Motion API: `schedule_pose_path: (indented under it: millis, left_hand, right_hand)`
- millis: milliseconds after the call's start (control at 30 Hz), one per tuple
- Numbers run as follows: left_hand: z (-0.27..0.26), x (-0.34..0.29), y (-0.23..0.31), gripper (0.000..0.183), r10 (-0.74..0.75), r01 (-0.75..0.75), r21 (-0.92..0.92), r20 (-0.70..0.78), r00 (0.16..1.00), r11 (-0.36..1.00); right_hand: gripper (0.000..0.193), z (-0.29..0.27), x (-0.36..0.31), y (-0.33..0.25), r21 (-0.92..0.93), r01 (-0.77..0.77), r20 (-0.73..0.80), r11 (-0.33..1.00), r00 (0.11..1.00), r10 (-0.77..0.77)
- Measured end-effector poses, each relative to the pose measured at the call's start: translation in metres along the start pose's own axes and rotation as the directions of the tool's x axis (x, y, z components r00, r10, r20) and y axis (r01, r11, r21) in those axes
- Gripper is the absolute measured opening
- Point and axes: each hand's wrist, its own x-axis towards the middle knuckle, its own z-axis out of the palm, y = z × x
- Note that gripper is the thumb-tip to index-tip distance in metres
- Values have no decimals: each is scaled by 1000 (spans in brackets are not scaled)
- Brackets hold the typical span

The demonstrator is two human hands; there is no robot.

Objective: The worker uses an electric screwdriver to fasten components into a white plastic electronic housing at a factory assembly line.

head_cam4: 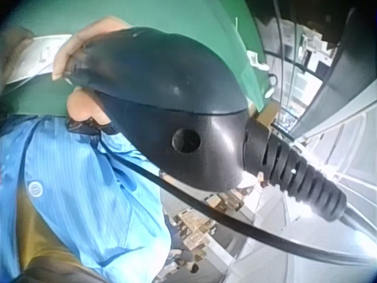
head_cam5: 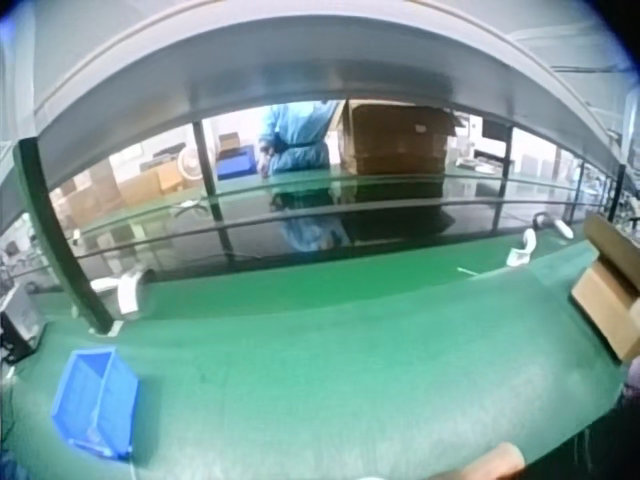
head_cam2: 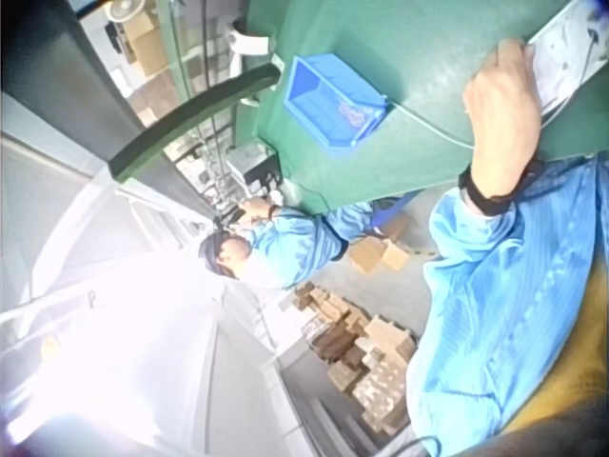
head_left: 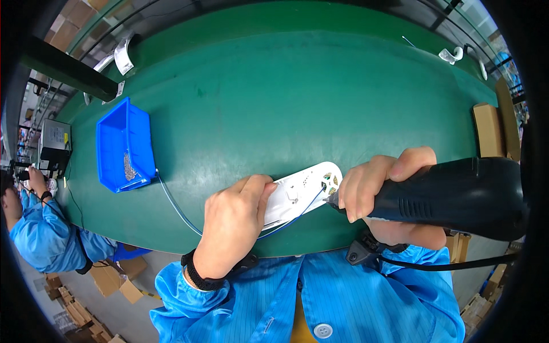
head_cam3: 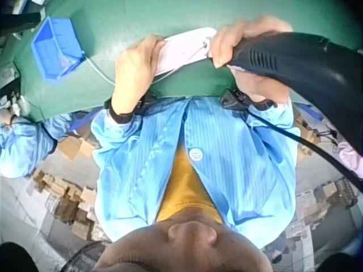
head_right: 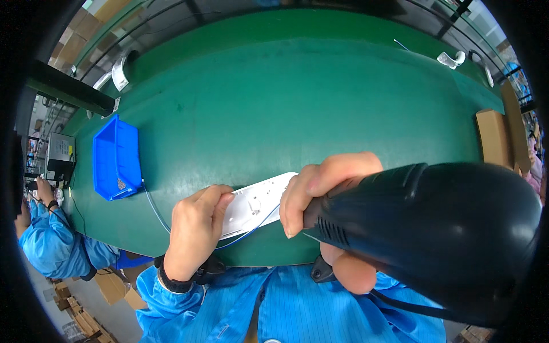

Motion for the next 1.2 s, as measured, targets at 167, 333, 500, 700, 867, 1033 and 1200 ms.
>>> schedule_pose_path:
  millis: [167,333,500,700,867,1033,1200]
  left_hand:
    - [-1,7,-3,9,44,-45,-11,-32,999,999]
    - [-15,32,-24,9,209,-202,156,-34,977,967]
    - [-29,49,-28,17,285,-271,154,-80,955,950]
    - [-99,43,-74,21,133,99,360,-568,812,928]
    - [-116,15,-150,22,-198,412,356,-505,840,839]
    - [-101,19,-159,19,-310,385,358,-249,917,851]
    - [-99,16,-156,4,-266,329,336,-220,939,883]
  right_hand:
    - [76,2,8,-3,-20,-20,-124,1000,992,17]
    - [73,-8,19,-34,143,-205,15,968,979,205]
    - [84,-33,52,-16,-594,-477,284,647,628,724]
    - [80,-32,50,37,-835,163,522,526,537,662]
    - [68,-37,98,60,-809,208,544,550,618,567]
    - [64,-94,162,110,-878,310,368,364,924,101]
    - [69,-176,189,156,-998,1,-3,62,997,-78]
